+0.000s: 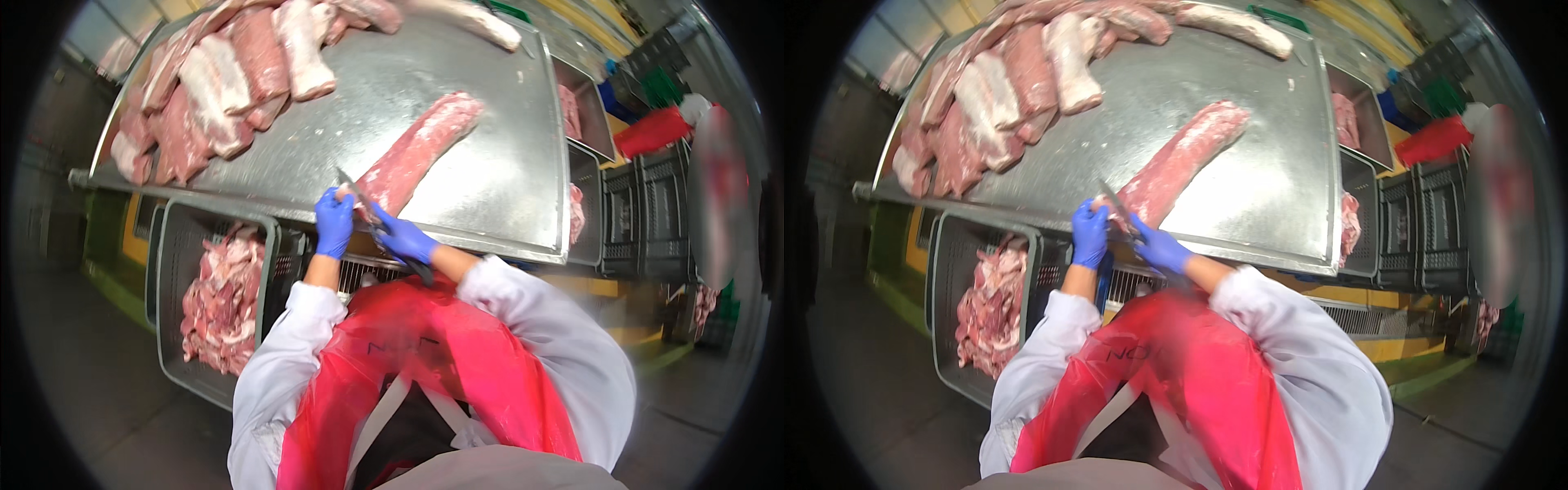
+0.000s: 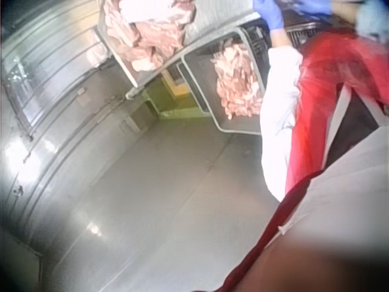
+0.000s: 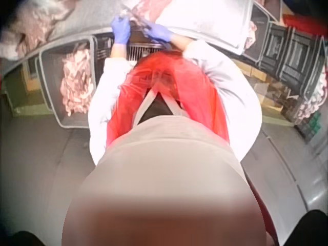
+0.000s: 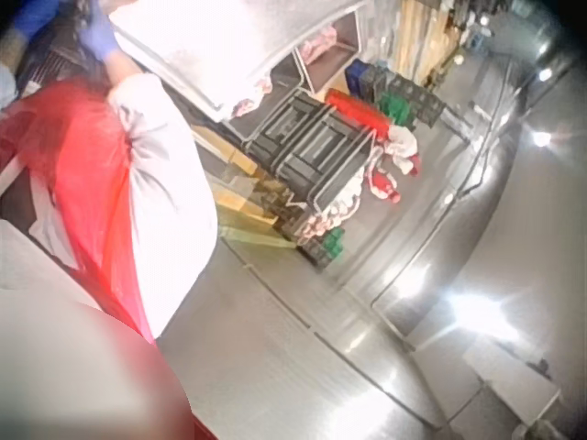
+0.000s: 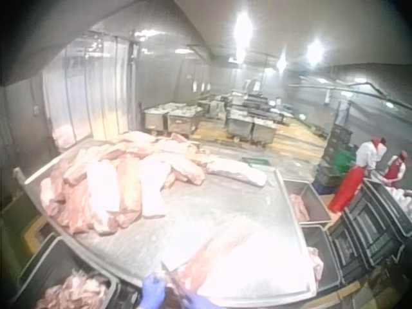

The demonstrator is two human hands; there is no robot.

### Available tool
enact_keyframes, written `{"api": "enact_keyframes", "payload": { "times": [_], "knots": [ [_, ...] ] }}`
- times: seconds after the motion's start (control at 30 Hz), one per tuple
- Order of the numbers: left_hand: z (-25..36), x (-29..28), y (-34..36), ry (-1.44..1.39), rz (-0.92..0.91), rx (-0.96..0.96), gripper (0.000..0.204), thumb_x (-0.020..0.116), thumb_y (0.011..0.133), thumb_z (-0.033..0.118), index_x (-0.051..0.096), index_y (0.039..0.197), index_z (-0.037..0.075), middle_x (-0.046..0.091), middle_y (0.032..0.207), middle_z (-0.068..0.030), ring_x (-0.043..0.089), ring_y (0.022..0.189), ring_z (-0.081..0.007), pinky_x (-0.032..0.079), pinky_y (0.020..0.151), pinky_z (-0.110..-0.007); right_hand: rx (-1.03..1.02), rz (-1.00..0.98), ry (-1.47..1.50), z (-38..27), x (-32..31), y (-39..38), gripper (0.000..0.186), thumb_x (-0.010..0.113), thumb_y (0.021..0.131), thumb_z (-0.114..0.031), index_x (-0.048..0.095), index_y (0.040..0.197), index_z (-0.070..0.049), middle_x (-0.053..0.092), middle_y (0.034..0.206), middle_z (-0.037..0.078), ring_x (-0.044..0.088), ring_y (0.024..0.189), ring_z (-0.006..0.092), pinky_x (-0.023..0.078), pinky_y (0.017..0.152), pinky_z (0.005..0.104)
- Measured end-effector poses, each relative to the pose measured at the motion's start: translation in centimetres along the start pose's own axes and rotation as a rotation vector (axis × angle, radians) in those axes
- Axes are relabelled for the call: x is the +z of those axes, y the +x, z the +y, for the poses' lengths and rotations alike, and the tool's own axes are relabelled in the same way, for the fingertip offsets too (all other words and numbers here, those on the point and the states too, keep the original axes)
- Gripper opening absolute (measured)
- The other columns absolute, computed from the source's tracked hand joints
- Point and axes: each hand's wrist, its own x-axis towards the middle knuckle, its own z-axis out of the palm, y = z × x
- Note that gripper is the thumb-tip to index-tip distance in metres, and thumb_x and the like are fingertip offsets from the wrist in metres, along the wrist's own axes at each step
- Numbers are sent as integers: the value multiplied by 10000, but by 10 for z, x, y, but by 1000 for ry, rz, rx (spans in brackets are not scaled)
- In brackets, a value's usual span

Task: The person uses a knife to trim fat and cut large pieces of raw meat on a stainless steel table. They separate the trimmed meat and fat, placing the fat into a nearby crate while continuing to process the meat.

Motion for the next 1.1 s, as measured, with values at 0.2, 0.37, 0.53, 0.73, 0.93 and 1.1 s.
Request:
{"api": "enact_keyframes", "payload": {
  "times": [0.2, 0.37, 0.53, 0.73, 0.93, 1.1],
  "knots": [
    [132, -89, -46, 92, 263, 273, 172, 629, 936, 39, 655, 1100, -6, 653, 1014, -42, 611, 944, -139, 495, 847, -304, -27, -253, 88, -56, -23, 44, 817, 521, 902, -139, 129, 1615, -216, 674, 812, 192, 646, 603, 225, 539, 592, 355],
    [177, -221, -120, 382, 555, 235, 191, 594, 979, 89, 605, 1135, -20, 600, 1026, -45, 552, 914, -137, 464, 828, -291, -62, -22, 194, 36, -127, 17, 732, 565, 962, -177, 215, 1603, -220, 680, 914, 94, 645, 685, 163, 563, 686, 331],
    [88, -384, -219, 1654, 561, -469, 424, 671, 893, 254, 601, 1160, -67, 638, 983, -283, 644, 904, -349, 503, 838, -450, -192, 294, -80, 49, -273, 101, 682, 570, 904, -215, 343, 1546, -185, 701, 913, 182, 692, 739, 238, 571, 710, 375],
    [62, 15, -38, 941, 146, 264, 608, 769, 828, 246, 534, 1283, -83, 582, 1253, -275, 588, 1119, -417, 469, 1003, -467, -142, 368, -330, 115, -369, 225, 719, 658, 817, -279, 441, 1490, -155, 677, 1216, 205, 687, 998, 389, 543, 883, 436],
    [-51, 122, 22, 1497, -43, 284, 983, 721, 786, 570, 317, 1524, 61, 350, 1537, -247, 344, 1403, -449, 293, 1114, -590, -24, 127, -18, 142, -362, 193, 632, 625, 935, -244, 412, 1519, -133, 586, 1372, 161, 599, 1178, 249, 480, 1003, 375],
    [-44, 95, 93, 1533, -365, 560, 888, 634, 850, 591, 375, 1498, 41, 412, 1491, -250, 382, 1367, -450, 323, 1116, -565, 60, 274, 301, 189, -358, 92, 636, 617, 914, -114, 400, 1511, -107, 671, 956, 99, 639, 738, 136, 540, 625, 287]
  ]
}}
